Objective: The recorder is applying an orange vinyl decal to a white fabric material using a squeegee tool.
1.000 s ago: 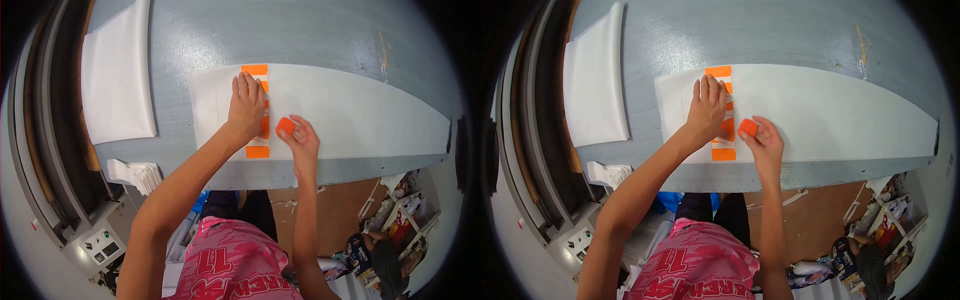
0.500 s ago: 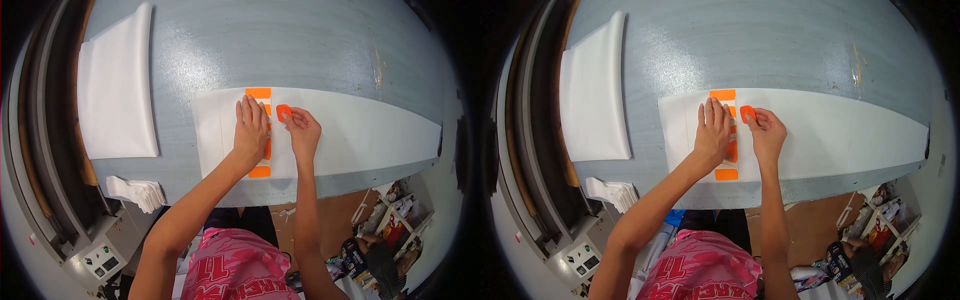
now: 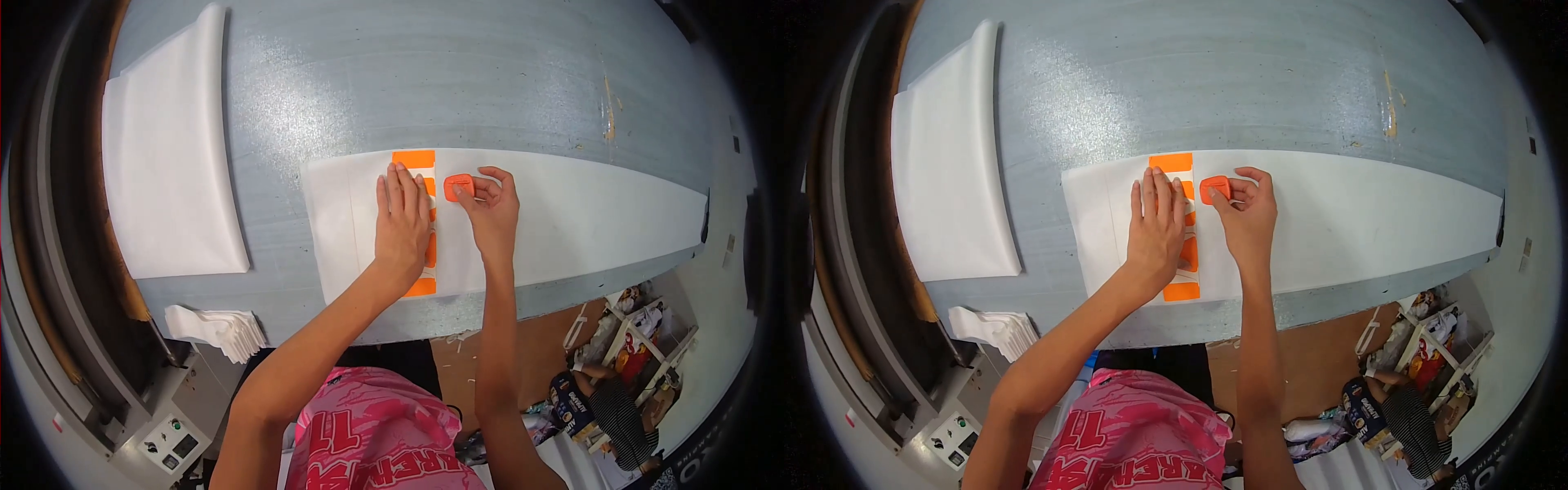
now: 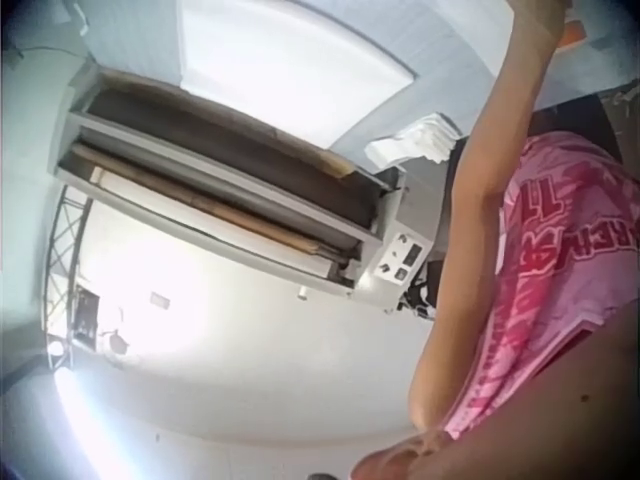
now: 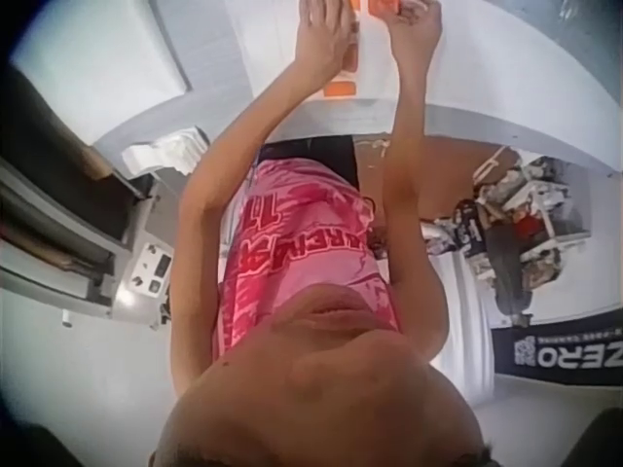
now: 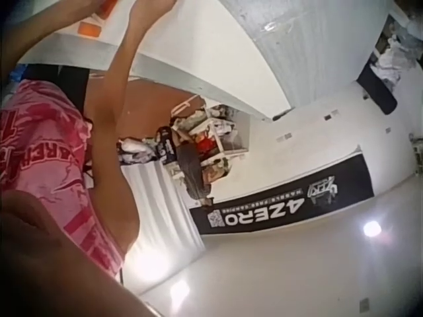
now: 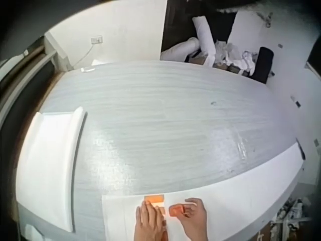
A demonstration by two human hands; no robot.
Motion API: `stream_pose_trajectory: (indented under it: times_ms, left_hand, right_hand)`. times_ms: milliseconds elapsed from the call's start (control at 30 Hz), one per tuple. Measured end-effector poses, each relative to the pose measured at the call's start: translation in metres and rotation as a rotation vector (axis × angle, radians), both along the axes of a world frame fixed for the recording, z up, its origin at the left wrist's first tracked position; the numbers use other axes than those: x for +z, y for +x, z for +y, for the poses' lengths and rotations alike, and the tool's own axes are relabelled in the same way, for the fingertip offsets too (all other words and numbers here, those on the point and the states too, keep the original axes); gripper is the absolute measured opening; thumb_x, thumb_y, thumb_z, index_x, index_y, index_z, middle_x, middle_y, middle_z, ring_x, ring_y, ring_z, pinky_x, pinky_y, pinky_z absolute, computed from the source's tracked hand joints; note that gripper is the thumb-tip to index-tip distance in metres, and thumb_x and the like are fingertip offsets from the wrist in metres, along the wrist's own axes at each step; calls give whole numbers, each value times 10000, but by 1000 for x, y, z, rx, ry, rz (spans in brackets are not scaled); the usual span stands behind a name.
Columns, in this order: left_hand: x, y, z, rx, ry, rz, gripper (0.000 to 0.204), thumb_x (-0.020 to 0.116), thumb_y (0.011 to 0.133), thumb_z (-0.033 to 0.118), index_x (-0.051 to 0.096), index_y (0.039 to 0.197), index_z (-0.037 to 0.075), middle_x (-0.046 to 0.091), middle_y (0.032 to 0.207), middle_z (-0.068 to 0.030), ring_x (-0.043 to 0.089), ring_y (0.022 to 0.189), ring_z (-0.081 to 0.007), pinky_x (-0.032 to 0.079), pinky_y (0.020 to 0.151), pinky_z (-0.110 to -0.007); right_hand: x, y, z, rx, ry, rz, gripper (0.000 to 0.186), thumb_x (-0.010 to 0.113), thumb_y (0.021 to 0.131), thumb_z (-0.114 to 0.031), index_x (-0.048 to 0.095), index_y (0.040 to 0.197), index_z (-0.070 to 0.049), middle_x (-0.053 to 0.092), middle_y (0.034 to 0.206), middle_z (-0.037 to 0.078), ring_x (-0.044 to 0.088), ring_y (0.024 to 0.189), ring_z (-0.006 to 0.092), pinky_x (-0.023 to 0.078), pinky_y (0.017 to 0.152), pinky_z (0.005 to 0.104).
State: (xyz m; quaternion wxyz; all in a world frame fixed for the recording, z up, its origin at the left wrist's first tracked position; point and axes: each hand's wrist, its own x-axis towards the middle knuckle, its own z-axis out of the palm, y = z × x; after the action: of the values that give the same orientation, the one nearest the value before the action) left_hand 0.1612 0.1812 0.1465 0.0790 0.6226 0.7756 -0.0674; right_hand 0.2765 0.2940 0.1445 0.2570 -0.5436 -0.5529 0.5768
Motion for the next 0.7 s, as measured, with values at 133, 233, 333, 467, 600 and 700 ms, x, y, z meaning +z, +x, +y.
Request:
stream_pose_trajectory:
  times_ms: [133, 233, 333, 467, 600, 700]
  left_hand:
    - [-6, 0, 3, 18, 35, 51, 714, 688, 956, 205, 471, 1562, -104, 387, 1638, -387, 339, 1579, -534, 240, 1334, -573]
    - [9, -3, 4, -28, -65, 79, 695, 677, 968, 207, 479, 1558, -103, 388, 1641, -388, 340, 1580, -529, 248, 1333, -571]
    - [-6, 0, -3, 25, 61, 52, 691, 676, 975, 235, 493, 1550, -101, 393, 1635, -398, 347, 1573, -535, 248, 1334, -577]
    - [-2, 2, 1, -10, -42, 130, 581, 523, 1114, 314, 533, 1575, -40, 426, 1646, -358, 374, 1569, -525, 252, 1329, -579]
    - [9, -1, 3, -44, -116, 99, 638, 558, 1092, 321, 487, 1610, -45, 393, 1666, -369, 333, 1587, -545, 195, 1338, -608]
    - [7, -4, 4, -39, -121, 61, 763, 661, 1002, 337, 451, 1609, -76, 353, 1669, -395, 304, 1593, -560, 172, 1345, -610]
  right_hand:
    - [-3, -8, 5, 75, 25, -42, 277, 760, 998, -18, 690, 1262, 29, 757, 1145, 110, 744, 990, 176, 610, 866, 291]
    - [7, -21, 5, 52, 6, -25, 296, 782, 987, -26, 711, 1269, 29, 766, 1140, 110, 747, 992, 169, 616, 852, 288]
    - [6, -34, -5, 67, 128, -146, 309, 789, 994, -66, 727, 1285, 15, 778, 1133, 116, 748, 957, 169, 622, 804, 302]
    - [-1, -54, 10, 119, 326, -317, 343, 808, 983, -92, 734, 1304, 6, 792, 1113, 129, 742, 917, 179, 624, 772, 313]
    - [-9, -58, 8, 102, 367, -296, 322, 816, 972, -85, 750, 1275, 3, 797, 1095, 124, 740, 909, 184, 620, 765, 308]
    - [-13, -61, 6, 91, 428, -304, 291, 821, 967, -82, 763, 1239, 1, 800, 1075, 114, 740, 887, 171, 618, 761, 300]
